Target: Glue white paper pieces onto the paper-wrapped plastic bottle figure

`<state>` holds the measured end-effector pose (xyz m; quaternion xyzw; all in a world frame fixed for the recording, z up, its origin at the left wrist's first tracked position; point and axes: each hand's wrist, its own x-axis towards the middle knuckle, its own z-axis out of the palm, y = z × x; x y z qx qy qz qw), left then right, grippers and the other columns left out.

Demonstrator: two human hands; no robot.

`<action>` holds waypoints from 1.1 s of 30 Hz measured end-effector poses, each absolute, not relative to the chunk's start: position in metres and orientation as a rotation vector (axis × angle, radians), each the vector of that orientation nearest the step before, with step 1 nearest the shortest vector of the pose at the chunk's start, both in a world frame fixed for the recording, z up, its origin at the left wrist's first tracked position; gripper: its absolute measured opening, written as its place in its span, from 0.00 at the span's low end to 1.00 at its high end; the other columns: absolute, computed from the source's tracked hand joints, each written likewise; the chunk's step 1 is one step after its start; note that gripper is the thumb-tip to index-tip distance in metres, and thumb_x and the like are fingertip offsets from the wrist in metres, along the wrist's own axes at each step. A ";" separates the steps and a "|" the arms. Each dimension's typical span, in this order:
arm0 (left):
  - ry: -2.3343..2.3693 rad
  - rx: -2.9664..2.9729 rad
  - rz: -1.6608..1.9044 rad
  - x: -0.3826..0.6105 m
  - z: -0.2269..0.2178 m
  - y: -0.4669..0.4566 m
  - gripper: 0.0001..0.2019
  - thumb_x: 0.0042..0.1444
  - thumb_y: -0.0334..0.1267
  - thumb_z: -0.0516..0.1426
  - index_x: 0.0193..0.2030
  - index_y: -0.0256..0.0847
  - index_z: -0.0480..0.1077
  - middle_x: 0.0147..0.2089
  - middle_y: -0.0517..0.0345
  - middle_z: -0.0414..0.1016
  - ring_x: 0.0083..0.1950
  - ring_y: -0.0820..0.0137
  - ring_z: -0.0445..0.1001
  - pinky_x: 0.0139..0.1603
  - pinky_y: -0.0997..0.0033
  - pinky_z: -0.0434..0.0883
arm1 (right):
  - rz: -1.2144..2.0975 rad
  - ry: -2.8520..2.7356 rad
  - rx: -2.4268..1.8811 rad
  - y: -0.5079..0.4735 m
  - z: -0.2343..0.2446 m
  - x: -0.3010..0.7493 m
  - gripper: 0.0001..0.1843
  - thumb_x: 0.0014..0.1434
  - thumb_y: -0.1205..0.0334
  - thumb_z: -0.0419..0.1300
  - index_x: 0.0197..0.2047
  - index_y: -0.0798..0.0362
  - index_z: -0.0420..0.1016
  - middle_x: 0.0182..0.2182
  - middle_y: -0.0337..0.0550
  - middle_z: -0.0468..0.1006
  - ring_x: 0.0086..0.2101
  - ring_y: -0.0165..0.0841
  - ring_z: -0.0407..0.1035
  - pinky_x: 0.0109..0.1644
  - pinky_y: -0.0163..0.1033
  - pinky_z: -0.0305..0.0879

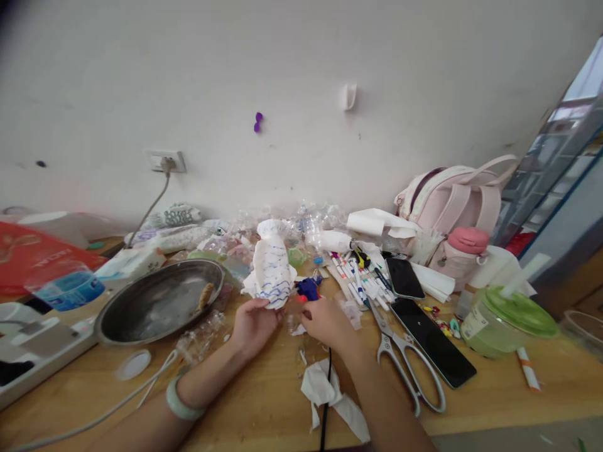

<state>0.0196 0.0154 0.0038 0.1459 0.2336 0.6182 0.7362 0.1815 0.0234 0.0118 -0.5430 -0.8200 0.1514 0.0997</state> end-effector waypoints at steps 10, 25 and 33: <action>0.567 0.294 1.426 0.023 -0.001 0.016 0.20 0.33 0.24 0.54 0.37 0.36 0.71 0.31 0.57 0.76 0.31 0.70 0.71 0.30 0.73 0.65 | 0.662 -2.481 -1.634 0.020 0.007 0.182 0.10 0.46 0.68 0.58 0.34 0.54 0.76 0.29 0.44 0.77 0.29 0.32 0.68 0.28 0.33 0.52; 0.710 0.436 1.720 0.025 -0.005 0.014 0.24 0.31 0.22 0.52 0.38 0.42 0.71 0.40 0.61 0.77 0.45 0.66 0.71 0.43 0.72 0.66 | 1.235 -1.538 -1.111 0.026 0.013 0.177 0.14 0.44 0.53 0.64 0.30 0.55 0.76 0.20 0.36 0.71 0.18 0.24 0.56 0.21 0.31 0.50; 0.680 0.416 1.522 0.030 -0.006 0.010 0.16 0.26 0.23 0.51 0.26 0.38 0.70 0.28 0.61 0.75 0.35 0.68 0.70 0.36 0.72 0.66 | 1.117 -0.906 -1.047 0.034 0.017 0.180 0.20 0.37 0.48 0.67 0.25 0.56 0.72 0.17 0.33 0.66 0.14 0.19 0.46 0.17 0.31 0.39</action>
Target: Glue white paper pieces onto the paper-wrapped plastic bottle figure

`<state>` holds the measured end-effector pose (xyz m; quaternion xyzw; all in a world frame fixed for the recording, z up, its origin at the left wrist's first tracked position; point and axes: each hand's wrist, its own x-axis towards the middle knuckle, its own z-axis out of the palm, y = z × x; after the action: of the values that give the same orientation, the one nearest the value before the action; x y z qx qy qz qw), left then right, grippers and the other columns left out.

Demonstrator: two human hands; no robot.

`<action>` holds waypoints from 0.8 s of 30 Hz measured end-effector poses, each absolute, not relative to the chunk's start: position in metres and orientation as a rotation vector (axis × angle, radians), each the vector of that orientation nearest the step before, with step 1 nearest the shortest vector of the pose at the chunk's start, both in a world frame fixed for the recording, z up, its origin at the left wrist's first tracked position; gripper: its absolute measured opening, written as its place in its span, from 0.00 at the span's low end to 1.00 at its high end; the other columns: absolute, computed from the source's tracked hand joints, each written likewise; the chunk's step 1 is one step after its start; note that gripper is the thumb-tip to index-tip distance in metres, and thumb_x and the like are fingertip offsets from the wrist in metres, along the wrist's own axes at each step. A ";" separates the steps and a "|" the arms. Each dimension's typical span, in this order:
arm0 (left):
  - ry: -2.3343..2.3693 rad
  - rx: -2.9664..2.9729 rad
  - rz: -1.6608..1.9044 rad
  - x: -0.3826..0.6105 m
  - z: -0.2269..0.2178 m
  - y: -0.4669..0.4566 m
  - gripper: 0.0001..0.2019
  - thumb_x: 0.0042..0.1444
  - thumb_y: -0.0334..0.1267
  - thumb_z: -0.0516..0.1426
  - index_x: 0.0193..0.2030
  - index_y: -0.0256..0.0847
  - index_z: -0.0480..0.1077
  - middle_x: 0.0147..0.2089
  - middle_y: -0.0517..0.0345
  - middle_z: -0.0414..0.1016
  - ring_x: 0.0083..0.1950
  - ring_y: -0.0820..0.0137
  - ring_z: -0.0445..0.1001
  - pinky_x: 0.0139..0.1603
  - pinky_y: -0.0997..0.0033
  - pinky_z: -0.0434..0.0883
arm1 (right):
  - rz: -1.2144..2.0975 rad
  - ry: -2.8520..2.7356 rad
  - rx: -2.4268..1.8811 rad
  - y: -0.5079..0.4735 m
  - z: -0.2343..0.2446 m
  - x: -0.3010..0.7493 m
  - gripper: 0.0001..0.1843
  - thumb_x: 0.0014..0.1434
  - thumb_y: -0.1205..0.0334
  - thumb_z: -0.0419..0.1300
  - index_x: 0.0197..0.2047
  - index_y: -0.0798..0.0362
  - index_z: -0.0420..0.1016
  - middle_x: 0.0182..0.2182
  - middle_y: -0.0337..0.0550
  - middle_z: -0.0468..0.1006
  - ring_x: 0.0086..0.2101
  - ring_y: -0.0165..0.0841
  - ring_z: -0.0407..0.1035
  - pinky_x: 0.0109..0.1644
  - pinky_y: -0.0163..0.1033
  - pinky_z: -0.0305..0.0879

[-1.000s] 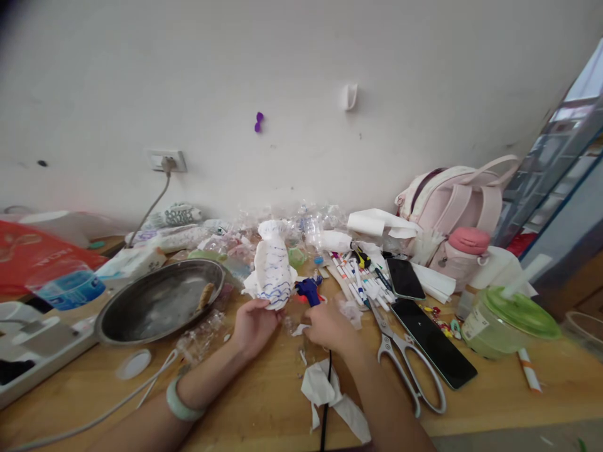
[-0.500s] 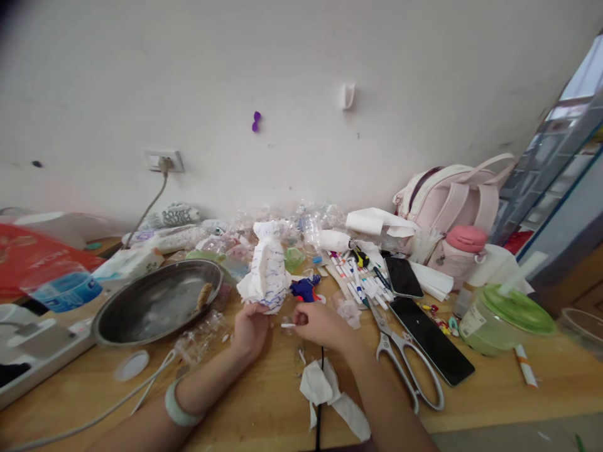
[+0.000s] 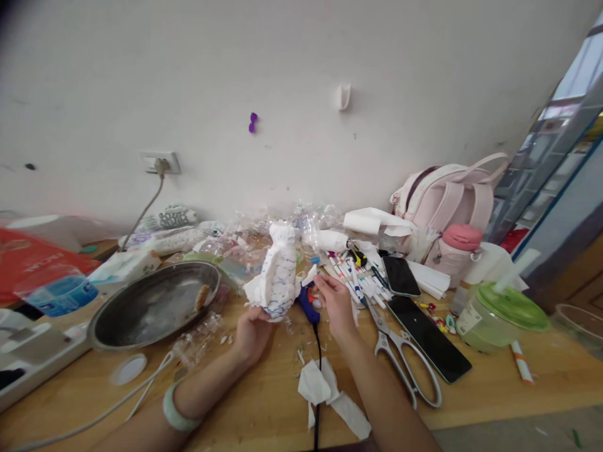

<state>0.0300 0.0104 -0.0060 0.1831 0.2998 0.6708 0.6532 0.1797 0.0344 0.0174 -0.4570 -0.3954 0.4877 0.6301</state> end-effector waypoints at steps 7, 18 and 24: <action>0.658 0.482 1.394 0.032 -0.007 0.008 0.12 0.25 0.24 0.51 0.21 0.38 0.69 0.24 0.59 0.73 0.31 0.67 0.68 0.31 0.70 0.63 | 1.044 -0.825 -1.063 0.037 0.015 0.185 0.18 0.38 0.50 0.65 0.25 0.53 0.67 0.12 0.26 0.55 0.15 0.21 0.43 0.17 0.31 0.36; 0.664 0.530 1.383 0.032 -0.008 0.007 0.17 0.25 0.24 0.51 0.26 0.37 0.71 0.28 0.59 0.74 0.32 0.66 0.68 0.32 0.70 0.62 | 1.064 -0.955 -1.037 0.034 0.016 0.183 0.14 0.41 0.53 0.63 0.25 0.53 0.66 0.14 0.26 0.55 0.15 0.21 0.44 0.18 0.31 0.38; 0.686 0.540 1.365 0.032 -0.008 0.005 0.12 0.26 0.25 0.51 0.21 0.37 0.70 0.24 0.59 0.73 0.28 0.69 0.66 0.30 0.71 0.63 | 1.047 -0.978 -1.049 0.034 0.014 0.184 0.14 0.42 0.53 0.63 0.25 0.53 0.65 0.14 0.27 0.56 0.15 0.21 0.44 0.18 0.31 0.38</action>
<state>0.0321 0.0054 -0.0082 0.2416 0.3067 0.6103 0.6892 0.1841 0.0343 0.0135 -0.4584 -0.4271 0.4575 0.6310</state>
